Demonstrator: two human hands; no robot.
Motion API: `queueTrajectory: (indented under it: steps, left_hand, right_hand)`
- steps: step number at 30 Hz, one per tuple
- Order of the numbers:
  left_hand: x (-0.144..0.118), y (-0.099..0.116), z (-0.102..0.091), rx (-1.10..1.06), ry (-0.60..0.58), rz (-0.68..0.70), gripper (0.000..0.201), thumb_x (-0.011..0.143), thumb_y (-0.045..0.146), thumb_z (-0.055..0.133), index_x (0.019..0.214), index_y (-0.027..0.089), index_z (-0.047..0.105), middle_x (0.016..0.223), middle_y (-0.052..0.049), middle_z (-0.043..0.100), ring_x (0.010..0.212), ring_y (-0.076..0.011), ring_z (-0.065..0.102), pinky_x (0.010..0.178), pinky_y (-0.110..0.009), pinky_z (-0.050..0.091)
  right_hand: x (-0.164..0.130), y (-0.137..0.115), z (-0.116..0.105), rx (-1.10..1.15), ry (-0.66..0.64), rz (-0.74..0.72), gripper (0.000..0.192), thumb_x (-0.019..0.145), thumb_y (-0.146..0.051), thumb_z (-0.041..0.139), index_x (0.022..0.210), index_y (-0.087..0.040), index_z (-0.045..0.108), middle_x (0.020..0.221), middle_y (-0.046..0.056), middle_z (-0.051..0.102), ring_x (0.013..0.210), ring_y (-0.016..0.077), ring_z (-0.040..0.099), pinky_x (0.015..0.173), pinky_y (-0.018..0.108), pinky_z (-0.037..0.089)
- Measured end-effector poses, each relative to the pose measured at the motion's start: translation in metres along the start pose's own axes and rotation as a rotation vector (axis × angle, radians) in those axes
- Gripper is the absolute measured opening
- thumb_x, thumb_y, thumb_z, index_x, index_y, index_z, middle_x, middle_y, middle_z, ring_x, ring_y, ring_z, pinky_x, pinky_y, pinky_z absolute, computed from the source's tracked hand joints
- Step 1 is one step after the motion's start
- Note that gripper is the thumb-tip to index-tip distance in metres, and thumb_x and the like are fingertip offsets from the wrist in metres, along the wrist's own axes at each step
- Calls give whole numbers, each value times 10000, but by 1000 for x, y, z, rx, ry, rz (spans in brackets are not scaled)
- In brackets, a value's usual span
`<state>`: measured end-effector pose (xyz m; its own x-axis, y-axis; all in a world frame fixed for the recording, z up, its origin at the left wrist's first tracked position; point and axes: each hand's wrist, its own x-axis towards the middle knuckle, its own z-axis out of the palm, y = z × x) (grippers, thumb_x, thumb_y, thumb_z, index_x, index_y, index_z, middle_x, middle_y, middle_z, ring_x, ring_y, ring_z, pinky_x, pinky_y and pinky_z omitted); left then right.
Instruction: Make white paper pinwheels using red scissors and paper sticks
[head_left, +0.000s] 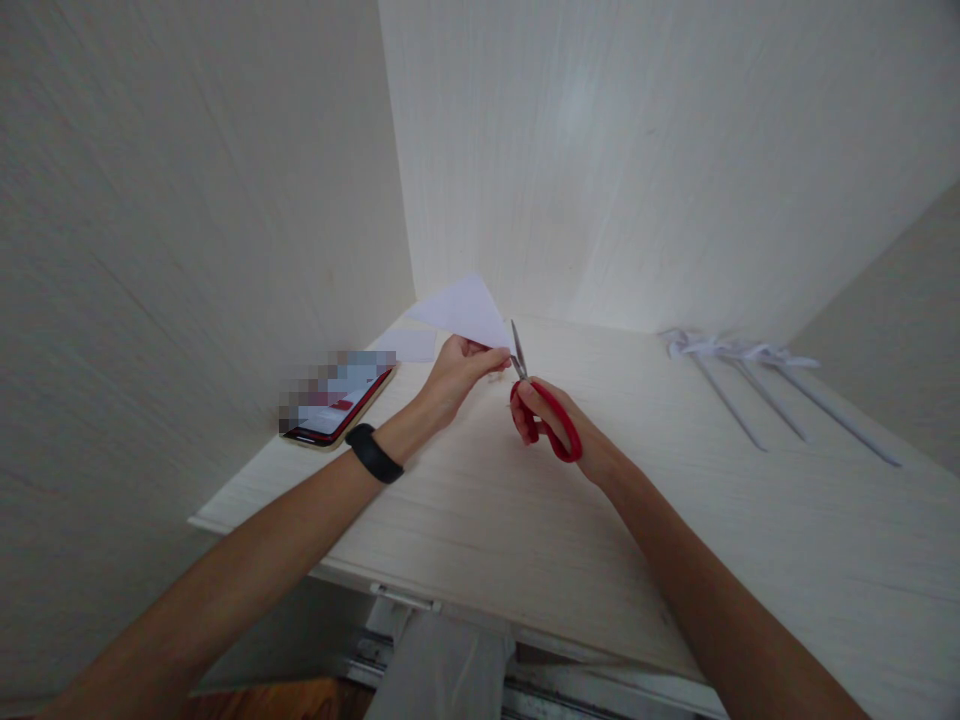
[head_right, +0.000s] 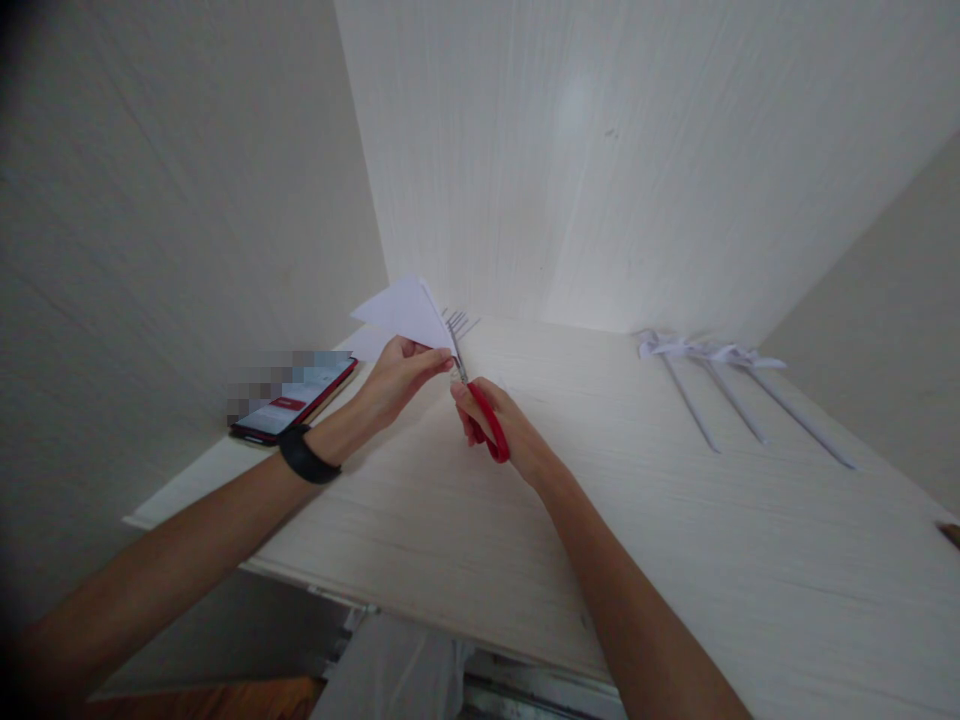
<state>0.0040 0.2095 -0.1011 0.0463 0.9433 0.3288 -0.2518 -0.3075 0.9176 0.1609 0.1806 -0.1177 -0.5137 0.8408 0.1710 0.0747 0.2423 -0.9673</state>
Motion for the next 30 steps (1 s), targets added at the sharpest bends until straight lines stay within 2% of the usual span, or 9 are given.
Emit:
queueTrajectory:
  steps: [13,30]
  left_hand:
    - [-1,2,-1,74,-15,-17,165,643,211,722,727,128,608,687,1,628,633,-93,564,635,-227,450]
    - [-1,3,-2,155,-20,-20,126,660,224,726,675,136,637,657,-19,660,621,-109,583,623,-232,454]
  right_hand:
    - [2,3,-1,-27,-4,17,536,849,-674,460,592,-204,441,531,-27,473,494,104,455,503,247,367]
    - [5,14,-3,-134,59,25,496,864,-667,433,661,-214,454,550,-26,500,476,107,470,489,248,382]
